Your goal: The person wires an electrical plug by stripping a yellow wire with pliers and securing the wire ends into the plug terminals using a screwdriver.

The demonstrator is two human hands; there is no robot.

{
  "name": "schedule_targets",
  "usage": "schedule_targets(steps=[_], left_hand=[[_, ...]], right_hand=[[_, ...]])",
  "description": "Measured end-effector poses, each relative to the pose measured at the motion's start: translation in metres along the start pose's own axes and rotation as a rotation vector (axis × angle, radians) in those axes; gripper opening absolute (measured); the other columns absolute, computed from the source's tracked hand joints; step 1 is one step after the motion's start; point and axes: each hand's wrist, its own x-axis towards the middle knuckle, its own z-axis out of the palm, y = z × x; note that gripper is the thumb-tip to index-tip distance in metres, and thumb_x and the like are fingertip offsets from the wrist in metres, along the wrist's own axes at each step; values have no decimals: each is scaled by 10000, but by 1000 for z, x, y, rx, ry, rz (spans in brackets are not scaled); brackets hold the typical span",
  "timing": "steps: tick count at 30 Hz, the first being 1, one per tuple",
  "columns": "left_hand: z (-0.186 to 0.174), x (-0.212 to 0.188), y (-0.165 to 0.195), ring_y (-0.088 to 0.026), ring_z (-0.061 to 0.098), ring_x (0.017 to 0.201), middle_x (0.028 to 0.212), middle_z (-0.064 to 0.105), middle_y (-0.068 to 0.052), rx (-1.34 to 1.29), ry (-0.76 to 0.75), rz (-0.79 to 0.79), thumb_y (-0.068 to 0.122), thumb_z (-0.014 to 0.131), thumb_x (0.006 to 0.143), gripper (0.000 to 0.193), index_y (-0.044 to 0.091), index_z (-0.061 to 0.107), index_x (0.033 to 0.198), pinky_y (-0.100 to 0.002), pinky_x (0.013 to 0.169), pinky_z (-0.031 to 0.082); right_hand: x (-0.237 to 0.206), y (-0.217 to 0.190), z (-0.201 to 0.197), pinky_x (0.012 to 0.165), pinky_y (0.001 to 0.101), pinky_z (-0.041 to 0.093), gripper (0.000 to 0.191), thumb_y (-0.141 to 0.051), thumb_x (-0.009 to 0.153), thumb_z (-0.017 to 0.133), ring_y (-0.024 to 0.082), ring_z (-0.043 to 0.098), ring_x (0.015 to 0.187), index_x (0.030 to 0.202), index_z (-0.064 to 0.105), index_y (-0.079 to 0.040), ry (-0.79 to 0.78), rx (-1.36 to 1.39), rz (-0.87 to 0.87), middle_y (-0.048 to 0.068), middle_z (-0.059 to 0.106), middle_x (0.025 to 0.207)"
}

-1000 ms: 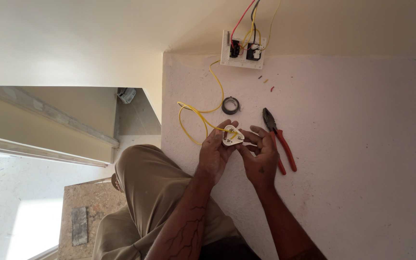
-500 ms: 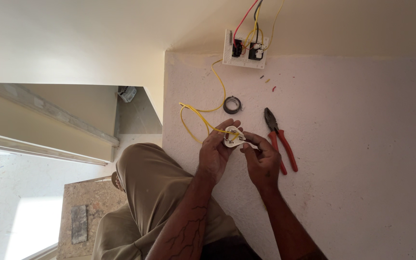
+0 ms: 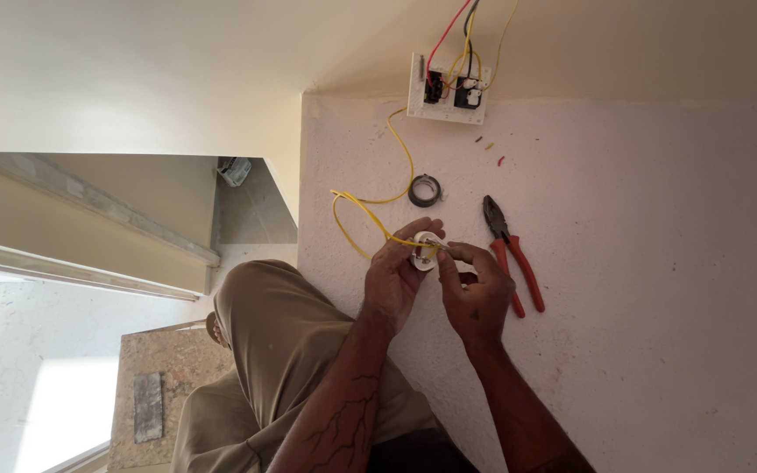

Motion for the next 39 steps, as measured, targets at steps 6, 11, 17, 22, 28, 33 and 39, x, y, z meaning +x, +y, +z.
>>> schedule_targets(steps=[6,11,17,22,28,33,39], left_hand=[[0,0,0,-274,559,1335,1462,559,-228,-12,3,13,162,424,1036,485,-70,458,1461,-409,1136,465],[-2,1,-1,-279,551,1334,1461,564,-229,17,0,-1,174,419,1049,491,-85,455,1464,-407,1137,460],[-5,4,-7,-299,555,1351,1438,569,-257,-40,34,35,214,395,1042,520,-63,426,1480,-427,1140,470],[-9,6,-10,-276,575,1307,1428,571,-247,-73,22,86,143,486,989,554,-44,407,1504,-415,1130,468],[-9,9,-16,-179,644,1128,1395,625,-179,386,165,140,-80,668,813,713,-11,422,1479,-299,953,545],[-10,9,-15,-158,678,1083,1334,675,-165,644,242,218,-104,724,776,688,-10,498,1419,-277,901,576],[-6,10,-11,-125,689,1093,1329,685,-95,706,314,199,-95,742,758,657,26,528,1367,-257,909,580]], right_hand=[[-1,4,-3,696,275,655,232,-73,939,714,182,759,958,1145,692,31,-37,72,-133,157,748,1101],[0,6,-1,643,274,659,177,-91,943,703,178,772,851,1078,705,24,-30,28,-70,141,750,1077],[2,9,-3,628,283,648,237,-216,1000,678,184,771,776,1102,689,-1,-16,8,105,137,758,985],[-3,12,-27,795,408,586,407,-288,852,791,262,722,939,1136,683,-17,-225,-546,111,165,735,1059],[-13,34,-36,844,440,583,429,-310,880,728,263,713,1000,1213,653,-50,-447,-751,346,146,704,1133],[-12,41,-39,889,450,555,267,-225,965,601,284,705,988,1106,721,-33,-354,-603,144,150,722,1077],[-8,24,-50,852,425,556,412,-385,819,815,244,689,970,1051,684,-72,-774,-866,404,107,726,1038]])
